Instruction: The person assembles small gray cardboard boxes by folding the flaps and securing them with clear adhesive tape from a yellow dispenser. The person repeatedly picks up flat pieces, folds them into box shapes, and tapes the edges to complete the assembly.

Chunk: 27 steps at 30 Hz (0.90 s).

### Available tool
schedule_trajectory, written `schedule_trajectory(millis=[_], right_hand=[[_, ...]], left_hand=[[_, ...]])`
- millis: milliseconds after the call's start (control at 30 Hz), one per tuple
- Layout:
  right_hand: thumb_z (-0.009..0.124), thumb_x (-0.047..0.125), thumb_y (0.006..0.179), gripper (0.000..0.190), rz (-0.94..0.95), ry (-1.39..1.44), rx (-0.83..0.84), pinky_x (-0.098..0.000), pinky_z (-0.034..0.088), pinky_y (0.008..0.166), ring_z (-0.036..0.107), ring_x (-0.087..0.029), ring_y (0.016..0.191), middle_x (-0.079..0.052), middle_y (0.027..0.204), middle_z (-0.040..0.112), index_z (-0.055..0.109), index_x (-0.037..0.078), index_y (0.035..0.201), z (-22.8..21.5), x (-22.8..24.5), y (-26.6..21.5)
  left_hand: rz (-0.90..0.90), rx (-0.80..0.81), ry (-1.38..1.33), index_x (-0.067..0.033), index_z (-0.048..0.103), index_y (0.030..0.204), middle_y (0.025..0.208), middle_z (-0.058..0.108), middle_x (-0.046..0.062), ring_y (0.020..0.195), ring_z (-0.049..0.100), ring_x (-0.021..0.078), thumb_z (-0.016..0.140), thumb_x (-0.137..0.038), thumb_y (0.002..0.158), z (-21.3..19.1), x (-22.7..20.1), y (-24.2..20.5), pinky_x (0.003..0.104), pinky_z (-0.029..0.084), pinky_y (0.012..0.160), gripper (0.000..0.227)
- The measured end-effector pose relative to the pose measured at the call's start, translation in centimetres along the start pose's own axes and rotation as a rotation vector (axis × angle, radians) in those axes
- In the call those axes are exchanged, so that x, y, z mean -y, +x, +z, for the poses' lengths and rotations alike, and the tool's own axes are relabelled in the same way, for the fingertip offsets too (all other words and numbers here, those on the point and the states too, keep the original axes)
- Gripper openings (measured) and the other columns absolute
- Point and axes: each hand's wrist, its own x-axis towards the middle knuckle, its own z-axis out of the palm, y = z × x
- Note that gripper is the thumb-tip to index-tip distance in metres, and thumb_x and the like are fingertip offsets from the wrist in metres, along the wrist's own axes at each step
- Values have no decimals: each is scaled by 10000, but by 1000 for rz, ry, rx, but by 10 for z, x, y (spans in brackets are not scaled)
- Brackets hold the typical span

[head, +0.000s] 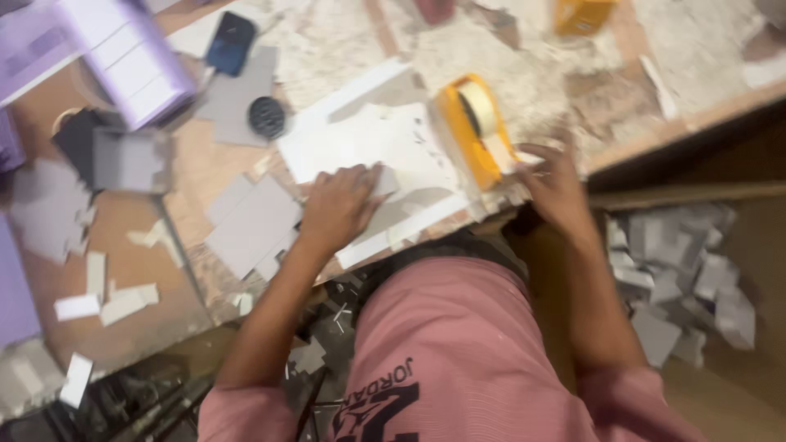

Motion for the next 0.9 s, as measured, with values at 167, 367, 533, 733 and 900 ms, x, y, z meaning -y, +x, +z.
schedule_trajectory(millis=[167,367,533,733,900], right_hand=[[762,107,1033,449,62,-266,22,-298,561,680,665,-171,741,-190,1329,547,454,41,1354,18,42,15],[710,17,999,641,106,408,-90,-242,509,671,621,-95,752,-57,829,658,268,-22,1462,33,39,21],[736,-45,968,714,11,735,-144,-217,526,799,611,-88,793,-11,815,618,247,42,1482,28,10,5],[750,-55,944,639,74,745,-58,-245,552,797,651,-105,846,-25,872,647,281,72,1360,21,-15,-11],[746,-27,961,563,83,477,-1,-265,589,782,682,-124,868,-40,892,674,311,49,1310,24,-25,-11]], left_hand=[[8,-58,-1,-69,599,1415,1184,671,108,992,626,250,706,-339,953,-11,-4,-3,411,436,803,545],[9,-80,-22,-60,605,1407,1182,671,98,1001,629,247,728,-314,929,-18,-7,0,402,434,807,556],[9,-77,-24,-47,602,1406,1181,669,106,1000,631,252,742,-305,920,-19,-6,1,403,434,801,568],[17,-72,-21,-49,595,1412,1181,670,104,1001,632,252,744,-300,920,-20,-3,3,403,439,809,572],[6,-36,-25,-49,590,1418,1176,672,103,985,632,254,735,-297,923,-20,-1,4,405,442,802,572]])
